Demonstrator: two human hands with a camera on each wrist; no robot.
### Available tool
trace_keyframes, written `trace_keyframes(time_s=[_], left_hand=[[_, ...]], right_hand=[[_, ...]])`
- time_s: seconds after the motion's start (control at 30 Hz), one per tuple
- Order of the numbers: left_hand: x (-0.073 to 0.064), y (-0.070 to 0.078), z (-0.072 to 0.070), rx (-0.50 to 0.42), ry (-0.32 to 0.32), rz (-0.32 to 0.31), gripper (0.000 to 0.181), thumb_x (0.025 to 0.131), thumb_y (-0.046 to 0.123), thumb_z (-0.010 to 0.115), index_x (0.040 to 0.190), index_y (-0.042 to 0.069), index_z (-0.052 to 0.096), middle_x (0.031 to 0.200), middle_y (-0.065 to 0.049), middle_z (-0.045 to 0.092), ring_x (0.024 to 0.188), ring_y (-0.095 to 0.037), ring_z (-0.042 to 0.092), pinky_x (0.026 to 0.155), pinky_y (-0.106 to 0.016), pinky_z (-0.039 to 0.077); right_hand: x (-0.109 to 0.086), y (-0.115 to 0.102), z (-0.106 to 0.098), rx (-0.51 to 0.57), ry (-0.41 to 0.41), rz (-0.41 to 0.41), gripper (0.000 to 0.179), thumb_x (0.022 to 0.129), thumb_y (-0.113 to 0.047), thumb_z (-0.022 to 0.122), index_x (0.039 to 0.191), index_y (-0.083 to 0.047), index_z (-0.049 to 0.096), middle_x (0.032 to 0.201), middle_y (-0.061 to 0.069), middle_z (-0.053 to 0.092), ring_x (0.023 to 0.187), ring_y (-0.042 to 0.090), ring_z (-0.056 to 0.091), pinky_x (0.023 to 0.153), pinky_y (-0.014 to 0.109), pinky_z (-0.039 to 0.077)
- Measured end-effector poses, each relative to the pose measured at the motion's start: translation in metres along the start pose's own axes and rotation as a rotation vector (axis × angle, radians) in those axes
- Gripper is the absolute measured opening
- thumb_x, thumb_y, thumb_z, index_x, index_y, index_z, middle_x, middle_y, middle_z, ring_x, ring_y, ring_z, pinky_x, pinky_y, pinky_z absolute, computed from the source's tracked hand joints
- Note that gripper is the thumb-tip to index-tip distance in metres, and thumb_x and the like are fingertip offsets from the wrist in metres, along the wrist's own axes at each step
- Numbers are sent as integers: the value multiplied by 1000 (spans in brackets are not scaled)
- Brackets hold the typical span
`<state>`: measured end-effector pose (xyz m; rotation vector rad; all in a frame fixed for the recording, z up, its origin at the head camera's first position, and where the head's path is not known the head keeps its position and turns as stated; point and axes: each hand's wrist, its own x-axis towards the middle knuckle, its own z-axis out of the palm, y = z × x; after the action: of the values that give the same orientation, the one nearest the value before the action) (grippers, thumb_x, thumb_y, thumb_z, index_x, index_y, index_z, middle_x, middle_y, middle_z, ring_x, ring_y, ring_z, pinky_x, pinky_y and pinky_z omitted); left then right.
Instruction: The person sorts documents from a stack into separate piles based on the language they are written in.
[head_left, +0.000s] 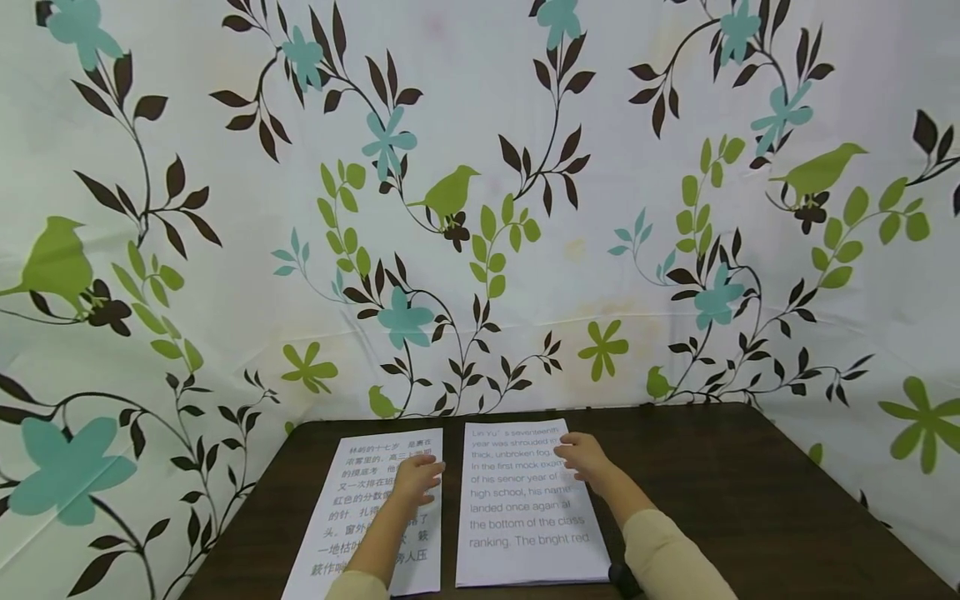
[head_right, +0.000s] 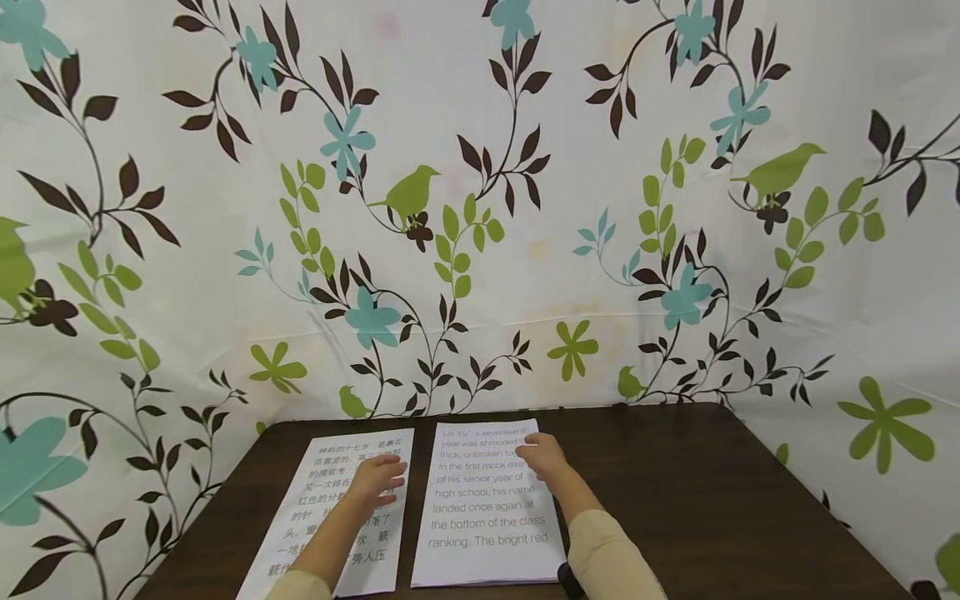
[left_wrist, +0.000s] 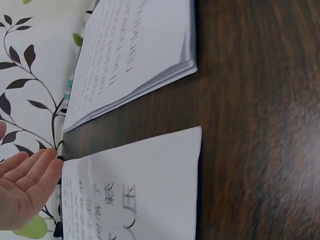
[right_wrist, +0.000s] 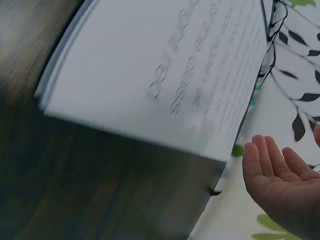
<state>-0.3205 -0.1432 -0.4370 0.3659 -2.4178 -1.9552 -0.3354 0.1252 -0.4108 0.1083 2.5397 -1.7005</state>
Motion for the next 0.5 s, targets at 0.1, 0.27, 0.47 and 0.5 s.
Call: trace_keyframes(time_s=[0.1,0.27,0.47,0.5], left_hand=[[0,-2,4,8,-10,-11,45,80,14,56,115,-12,43,106,-28,49,96,-40,50,71,-46,45],[-1,-8,13,34,-37,-5,45,80,13,55,114,-13,43,105,-28,50,95,-41,49,69,-47,45],[-4,-12,23,30,-52,-18,42,80,11,55,112,-13,43,103,-28,50,94,-42,49,69,-47,45],[-6,-12,25,25,-56,-22,42,80,11,54,113,-13,43,103,-28,50,94,-42,49,69,-47,45]], right_hand=[[0,7,-6,-24,32,-10,44,81,-11,52,116,13,41,113,30,45,94,41,49,74,48,41],[1,19,-10,-86,69,7,41,81,-10,50,113,15,44,112,31,45,93,42,50,73,48,42],[-3,32,-13,-114,100,35,40,80,-10,52,109,16,46,109,32,46,86,39,51,61,38,44],[-4,35,-13,-111,99,37,40,79,-10,52,109,16,45,108,32,46,85,38,51,60,37,44]])
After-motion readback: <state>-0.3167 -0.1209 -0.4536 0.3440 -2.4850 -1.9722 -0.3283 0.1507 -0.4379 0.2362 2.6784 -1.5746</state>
